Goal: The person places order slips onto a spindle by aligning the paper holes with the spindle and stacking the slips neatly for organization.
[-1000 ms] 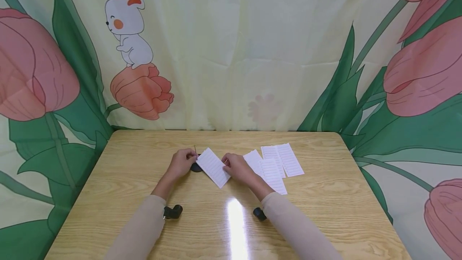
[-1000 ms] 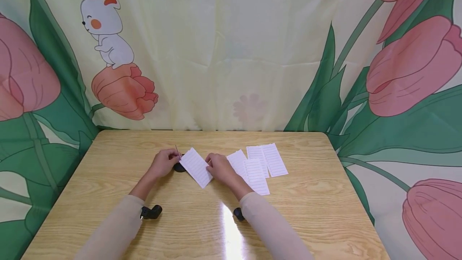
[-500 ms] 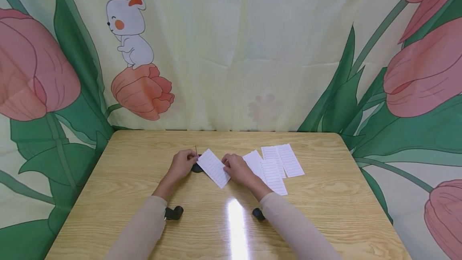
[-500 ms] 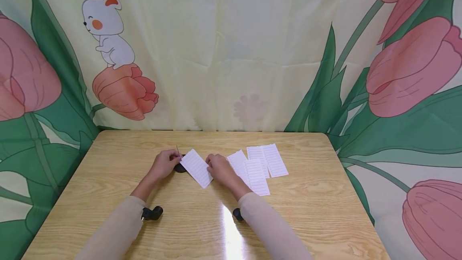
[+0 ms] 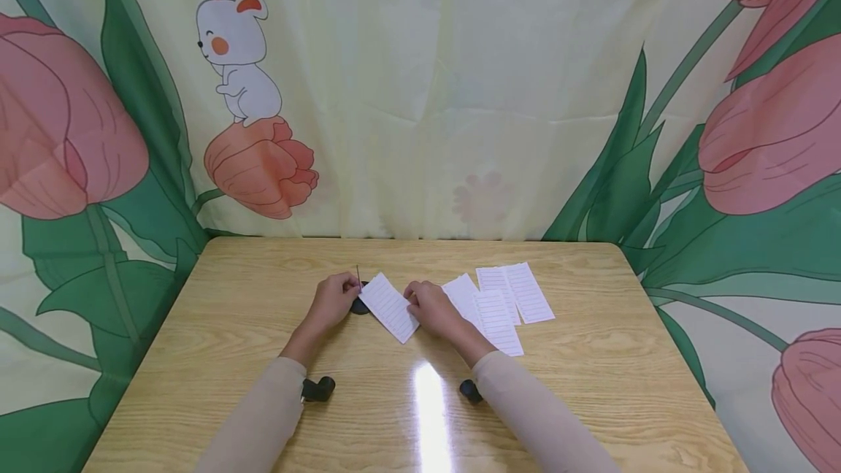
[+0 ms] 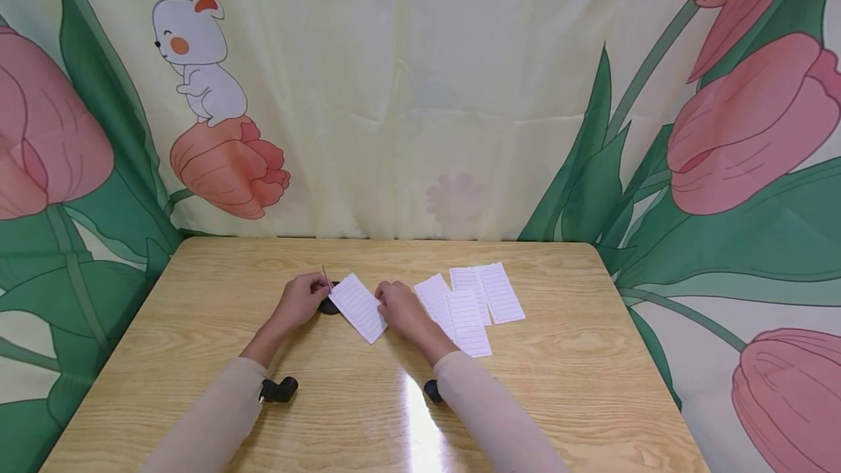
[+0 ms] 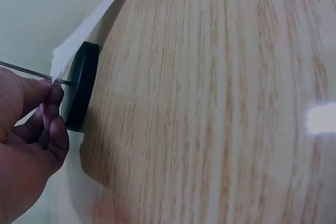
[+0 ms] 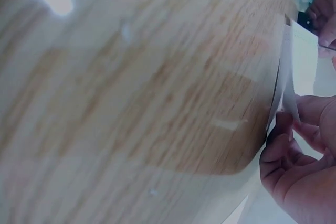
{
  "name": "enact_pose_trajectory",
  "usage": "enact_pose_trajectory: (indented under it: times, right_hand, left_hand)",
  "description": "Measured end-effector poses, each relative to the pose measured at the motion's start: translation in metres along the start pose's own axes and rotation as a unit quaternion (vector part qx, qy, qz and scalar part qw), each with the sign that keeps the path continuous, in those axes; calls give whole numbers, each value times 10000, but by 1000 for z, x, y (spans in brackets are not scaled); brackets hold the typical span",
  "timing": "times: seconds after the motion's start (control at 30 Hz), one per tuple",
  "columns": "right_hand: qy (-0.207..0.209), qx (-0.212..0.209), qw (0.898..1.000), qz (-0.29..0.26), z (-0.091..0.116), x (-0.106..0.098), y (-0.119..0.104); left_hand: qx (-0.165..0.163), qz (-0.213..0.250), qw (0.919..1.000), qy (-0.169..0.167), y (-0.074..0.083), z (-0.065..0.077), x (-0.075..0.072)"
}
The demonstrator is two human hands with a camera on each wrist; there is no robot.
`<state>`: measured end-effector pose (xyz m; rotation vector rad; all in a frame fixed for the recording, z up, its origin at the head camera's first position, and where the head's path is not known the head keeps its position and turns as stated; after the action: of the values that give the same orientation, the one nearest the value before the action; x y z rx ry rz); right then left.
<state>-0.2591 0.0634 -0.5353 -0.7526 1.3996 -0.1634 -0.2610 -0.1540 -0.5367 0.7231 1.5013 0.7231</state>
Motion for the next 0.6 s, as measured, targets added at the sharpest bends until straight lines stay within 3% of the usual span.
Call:
enact_pose_trajectory:
  times: [0.6]
  right_hand:
    - [23,201,9995,-250,5,-11,4]
  left_hand:
    - [-18,-110,9999,-38,0,1,2]
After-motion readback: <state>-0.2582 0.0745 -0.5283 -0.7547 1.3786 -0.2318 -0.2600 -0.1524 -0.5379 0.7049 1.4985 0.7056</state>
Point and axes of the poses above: each hand's wrist, its own z-axis away from the middle knuckle, its own x-axis out of the palm, y = z × x, the point moved 4 cm from there along -z, towards the middle knuckle, and after that the axes turned 3 degrees about y, right-handed, at the moved point
